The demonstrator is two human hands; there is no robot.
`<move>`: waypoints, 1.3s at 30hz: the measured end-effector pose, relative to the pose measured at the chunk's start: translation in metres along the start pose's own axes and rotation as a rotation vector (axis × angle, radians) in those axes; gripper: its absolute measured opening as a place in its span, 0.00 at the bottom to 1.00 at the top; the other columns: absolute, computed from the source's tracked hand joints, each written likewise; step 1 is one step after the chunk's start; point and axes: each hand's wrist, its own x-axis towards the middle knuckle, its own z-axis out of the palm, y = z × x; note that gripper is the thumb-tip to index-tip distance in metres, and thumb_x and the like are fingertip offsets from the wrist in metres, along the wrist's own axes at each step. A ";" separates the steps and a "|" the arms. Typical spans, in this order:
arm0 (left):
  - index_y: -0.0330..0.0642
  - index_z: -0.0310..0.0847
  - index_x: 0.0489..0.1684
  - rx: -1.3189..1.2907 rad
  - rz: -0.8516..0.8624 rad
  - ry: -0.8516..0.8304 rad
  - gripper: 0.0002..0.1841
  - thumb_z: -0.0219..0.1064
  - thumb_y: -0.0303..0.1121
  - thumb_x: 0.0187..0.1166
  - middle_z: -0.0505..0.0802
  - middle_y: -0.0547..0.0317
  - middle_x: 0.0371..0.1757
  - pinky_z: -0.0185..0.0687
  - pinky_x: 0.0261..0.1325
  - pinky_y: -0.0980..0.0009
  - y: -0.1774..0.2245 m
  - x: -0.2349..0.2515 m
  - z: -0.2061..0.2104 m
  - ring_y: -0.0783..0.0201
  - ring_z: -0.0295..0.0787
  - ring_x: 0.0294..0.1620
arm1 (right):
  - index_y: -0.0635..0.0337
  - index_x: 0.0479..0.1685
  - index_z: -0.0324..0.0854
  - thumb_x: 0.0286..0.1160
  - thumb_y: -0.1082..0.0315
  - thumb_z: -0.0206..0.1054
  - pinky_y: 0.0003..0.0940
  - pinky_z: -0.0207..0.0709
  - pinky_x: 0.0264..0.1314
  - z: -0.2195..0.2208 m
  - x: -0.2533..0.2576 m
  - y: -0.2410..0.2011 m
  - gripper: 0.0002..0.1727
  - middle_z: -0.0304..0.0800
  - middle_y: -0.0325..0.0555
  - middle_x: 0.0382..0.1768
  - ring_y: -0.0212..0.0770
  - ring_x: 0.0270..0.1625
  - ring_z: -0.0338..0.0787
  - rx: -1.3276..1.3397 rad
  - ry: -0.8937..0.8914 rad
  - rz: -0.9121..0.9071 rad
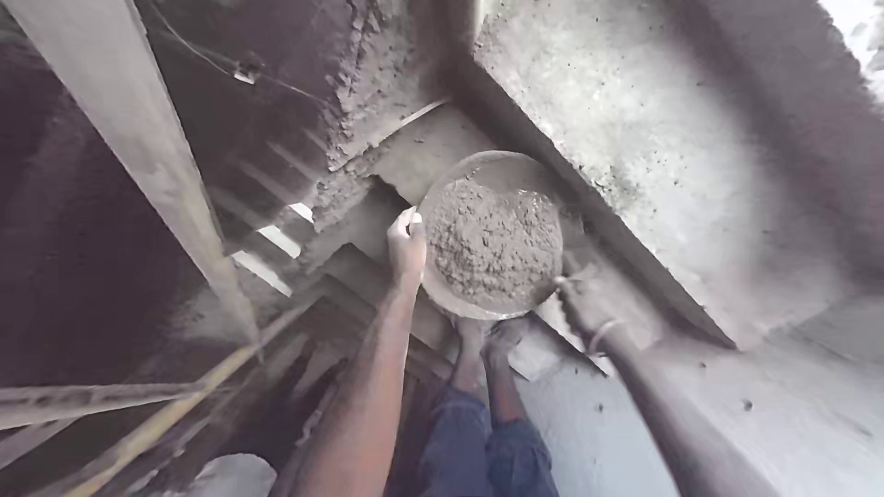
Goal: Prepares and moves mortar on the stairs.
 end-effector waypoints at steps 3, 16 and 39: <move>0.39 0.80 0.73 0.004 0.016 0.007 0.20 0.55 0.38 0.92 0.86 0.48 0.73 0.74 0.78 0.50 -0.001 0.002 -0.001 0.56 0.82 0.74 | 0.59 0.53 0.78 0.92 0.41 0.48 0.40 0.79 0.25 0.045 -0.021 -0.014 0.28 0.78 0.46 0.25 0.41 0.20 0.79 0.086 -0.211 -0.065; 0.38 0.80 0.73 -0.061 -0.001 0.097 0.19 0.54 0.36 0.92 0.88 0.48 0.71 0.76 0.77 0.54 -0.021 -0.015 0.004 0.58 0.84 0.72 | 0.58 0.35 0.72 0.96 0.46 0.41 0.26 0.66 0.05 0.123 -0.019 0.025 0.28 0.65 0.36 0.09 0.31 0.05 0.67 0.953 -0.442 0.122; 0.26 0.79 0.69 -0.048 0.141 0.006 0.19 0.52 0.32 0.92 0.86 0.36 0.70 0.73 0.80 0.57 -0.022 0.039 0.010 0.53 0.82 0.74 | 0.66 0.72 0.76 0.89 0.43 0.56 0.60 0.76 0.71 -0.001 0.008 -0.046 0.33 0.87 0.65 0.59 0.62 0.64 0.88 -0.317 0.033 -0.231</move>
